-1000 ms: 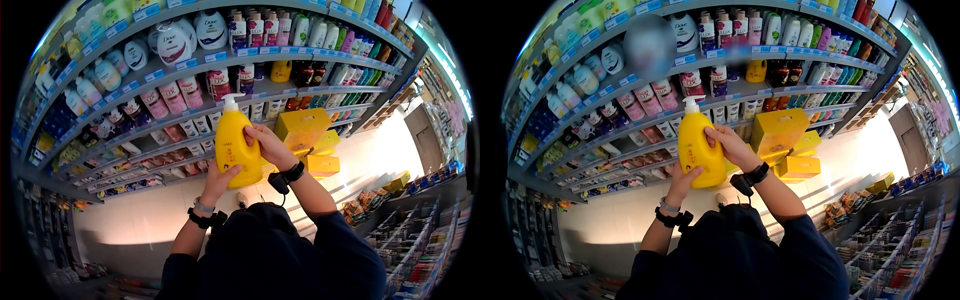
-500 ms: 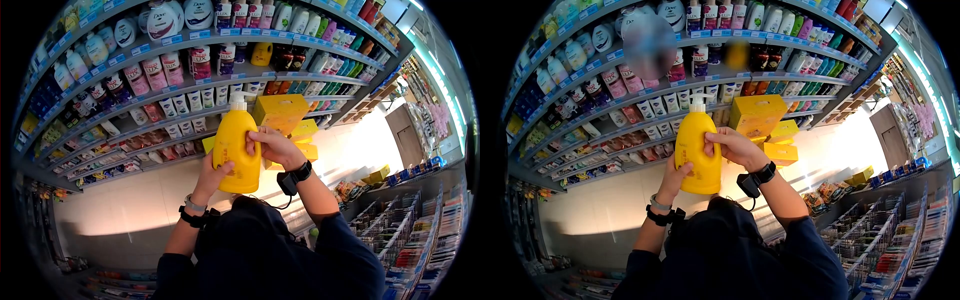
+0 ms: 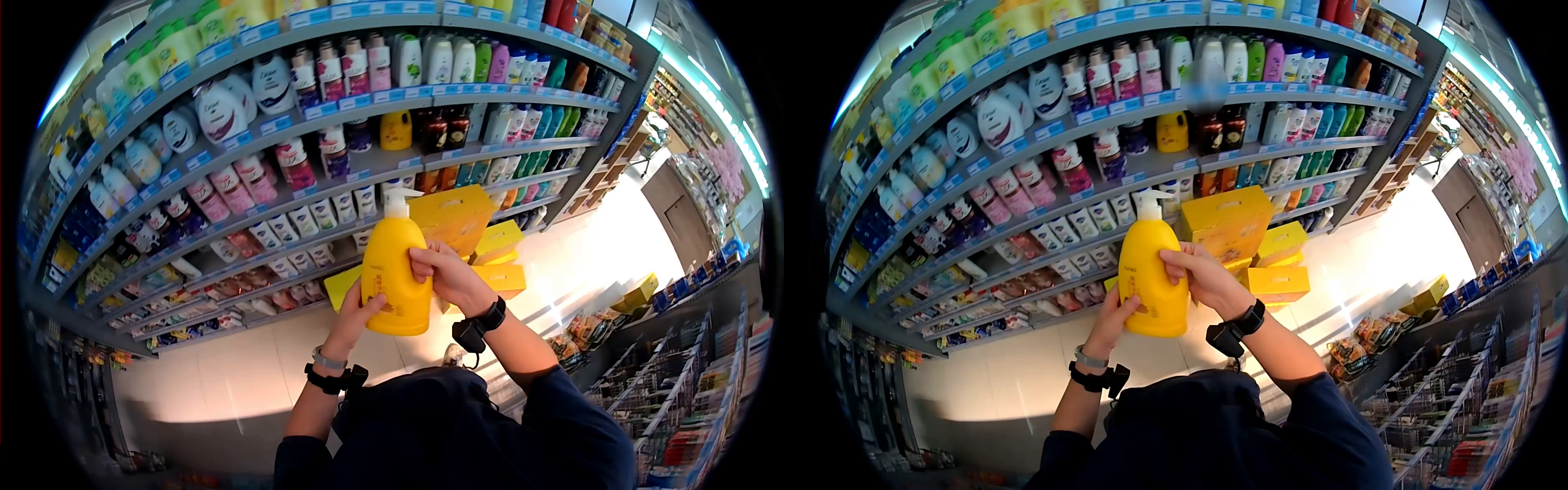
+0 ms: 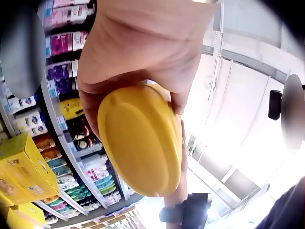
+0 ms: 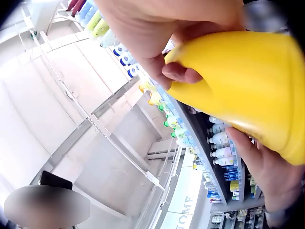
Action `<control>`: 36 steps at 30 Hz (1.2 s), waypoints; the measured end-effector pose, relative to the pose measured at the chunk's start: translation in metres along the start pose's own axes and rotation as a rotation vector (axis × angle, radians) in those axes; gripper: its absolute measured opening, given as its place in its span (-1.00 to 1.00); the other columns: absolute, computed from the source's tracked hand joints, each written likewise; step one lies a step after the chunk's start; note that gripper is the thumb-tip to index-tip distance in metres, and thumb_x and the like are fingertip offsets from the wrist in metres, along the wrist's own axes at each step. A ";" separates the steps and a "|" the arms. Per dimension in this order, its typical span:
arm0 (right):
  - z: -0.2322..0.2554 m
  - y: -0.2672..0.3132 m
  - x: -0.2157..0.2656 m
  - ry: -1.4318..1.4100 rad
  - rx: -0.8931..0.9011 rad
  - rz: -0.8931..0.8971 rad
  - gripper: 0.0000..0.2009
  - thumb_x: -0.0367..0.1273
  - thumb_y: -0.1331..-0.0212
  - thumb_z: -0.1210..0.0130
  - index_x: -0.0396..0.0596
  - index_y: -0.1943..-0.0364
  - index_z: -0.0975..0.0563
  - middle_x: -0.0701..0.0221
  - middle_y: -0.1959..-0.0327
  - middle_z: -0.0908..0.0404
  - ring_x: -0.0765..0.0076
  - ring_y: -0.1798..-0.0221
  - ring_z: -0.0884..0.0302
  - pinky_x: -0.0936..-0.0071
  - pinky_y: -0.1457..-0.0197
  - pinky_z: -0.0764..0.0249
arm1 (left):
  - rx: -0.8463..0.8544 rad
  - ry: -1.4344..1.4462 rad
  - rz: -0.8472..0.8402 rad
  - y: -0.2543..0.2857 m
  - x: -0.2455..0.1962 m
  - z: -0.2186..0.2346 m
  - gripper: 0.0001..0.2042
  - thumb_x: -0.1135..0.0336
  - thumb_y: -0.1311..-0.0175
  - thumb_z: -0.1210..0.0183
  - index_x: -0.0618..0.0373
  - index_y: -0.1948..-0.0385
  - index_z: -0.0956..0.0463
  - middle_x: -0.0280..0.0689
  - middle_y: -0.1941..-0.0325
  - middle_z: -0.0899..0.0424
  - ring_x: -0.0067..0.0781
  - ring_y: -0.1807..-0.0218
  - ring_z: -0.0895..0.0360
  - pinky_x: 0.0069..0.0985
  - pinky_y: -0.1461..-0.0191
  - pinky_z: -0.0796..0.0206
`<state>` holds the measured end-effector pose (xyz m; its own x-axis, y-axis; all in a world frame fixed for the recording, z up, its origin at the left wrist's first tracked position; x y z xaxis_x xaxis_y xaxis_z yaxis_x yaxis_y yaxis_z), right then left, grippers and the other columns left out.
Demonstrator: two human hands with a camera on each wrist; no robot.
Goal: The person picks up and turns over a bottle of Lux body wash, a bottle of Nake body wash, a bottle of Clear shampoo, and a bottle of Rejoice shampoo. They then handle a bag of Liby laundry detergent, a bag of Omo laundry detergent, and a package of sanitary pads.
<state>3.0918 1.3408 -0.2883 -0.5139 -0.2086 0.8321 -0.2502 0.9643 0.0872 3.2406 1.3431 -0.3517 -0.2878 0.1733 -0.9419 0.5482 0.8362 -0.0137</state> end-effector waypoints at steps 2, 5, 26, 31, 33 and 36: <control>0.039 0.003 0.021 -0.103 -0.036 0.029 -0.75 -0.19 -0.36 -0.16 0.01 0.41 -0.50 0.63 0.63 -0.34 0.67 0.51 -0.29 0.67 0.33 -0.23 | 0.046 0.034 0.023 -0.024 0.015 -0.034 -0.53 0.32 -0.38 -0.21 0.18 -0.27 -0.32 -0.29 -0.15 -0.56 -0.49 -0.14 -0.52 -0.53 -0.22 -0.38; 0.099 0.013 0.053 -0.207 -0.144 0.037 -0.64 -0.05 -0.41 -0.05 0.04 0.45 -0.45 0.65 0.69 -0.24 0.68 0.58 -0.17 0.70 0.42 -0.13 | 0.111 0.041 0.064 -0.058 0.023 -0.093 -0.52 0.36 -0.37 -0.21 0.19 -0.28 -0.30 -0.28 -0.17 -0.55 -0.48 -0.17 -0.52 -0.49 -0.24 -0.39; 0.314 0.070 0.187 -0.377 -0.220 0.049 -0.55 0.08 -0.45 0.09 0.09 0.48 -0.39 0.70 0.73 -0.16 0.72 0.69 -0.05 0.75 0.57 -0.01 | 0.065 -0.076 -0.006 -0.215 0.095 -0.276 -0.48 0.39 -0.29 -0.30 0.25 -0.24 -0.32 -0.26 -0.15 -0.55 -0.49 -0.17 -0.49 -0.53 -0.26 -0.35; 0.315 0.076 0.199 -0.410 -0.202 0.055 -0.50 0.11 -0.44 0.10 0.12 0.57 -0.34 0.69 0.79 -0.13 0.70 0.70 -0.06 0.77 0.57 -0.03 | 0.023 -0.029 -0.019 -0.225 0.086 -0.290 -0.57 0.42 -0.31 -0.25 0.24 -0.18 -0.35 -0.30 -0.07 -0.55 -0.49 -0.11 -0.51 -0.55 -0.21 -0.36; 0.315 0.078 0.203 -0.448 -0.174 0.080 -0.49 0.13 -0.41 0.08 0.12 0.58 -0.31 0.70 0.78 -0.15 0.71 0.71 -0.08 0.79 0.59 -0.04 | 0.036 -0.023 -0.021 -0.228 0.085 -0.295 -0.59 0.41 -0.32 -0.23 0.25 -0.17 -0.36 -0.29 -0.06 -0.55 -0.50 -0.09 -0.50 -0.56 -0.19 -0.36; 0.332 0.085 0.196 -0.524 -0.217 0.088 -0.51 0.13 -0.41 0.06 0.13 0.58 -0.32 0.70 0.78 -0.16 0.72 0.72 -0.08 0.79 0.59 -0.07 | 0.087 -0.078 -0.036 -0.233 0.080 -0.306 -0.60 0.37 -0.35 -0.22 0.26 -0.16 -0.37 -0.29 -0.06 -0.55 -0.51 -0.06 -0.51 -0.57 -0.16 -0.37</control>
<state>2.6973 1.3277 -0.2993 -0.8771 -0.1255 0.4636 -0.0422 0.9817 0.1859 2.8496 1.3218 -0.3214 -0.2479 0.0999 -0.9636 0.6055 0.7924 -0.0737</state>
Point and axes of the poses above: each hand's wrist, its own y-axis away from the middle knuckle, its own z-axis out of the back of the hand, x = y × z, the point moved 9 cm from there along -y, towards the middle knuckle
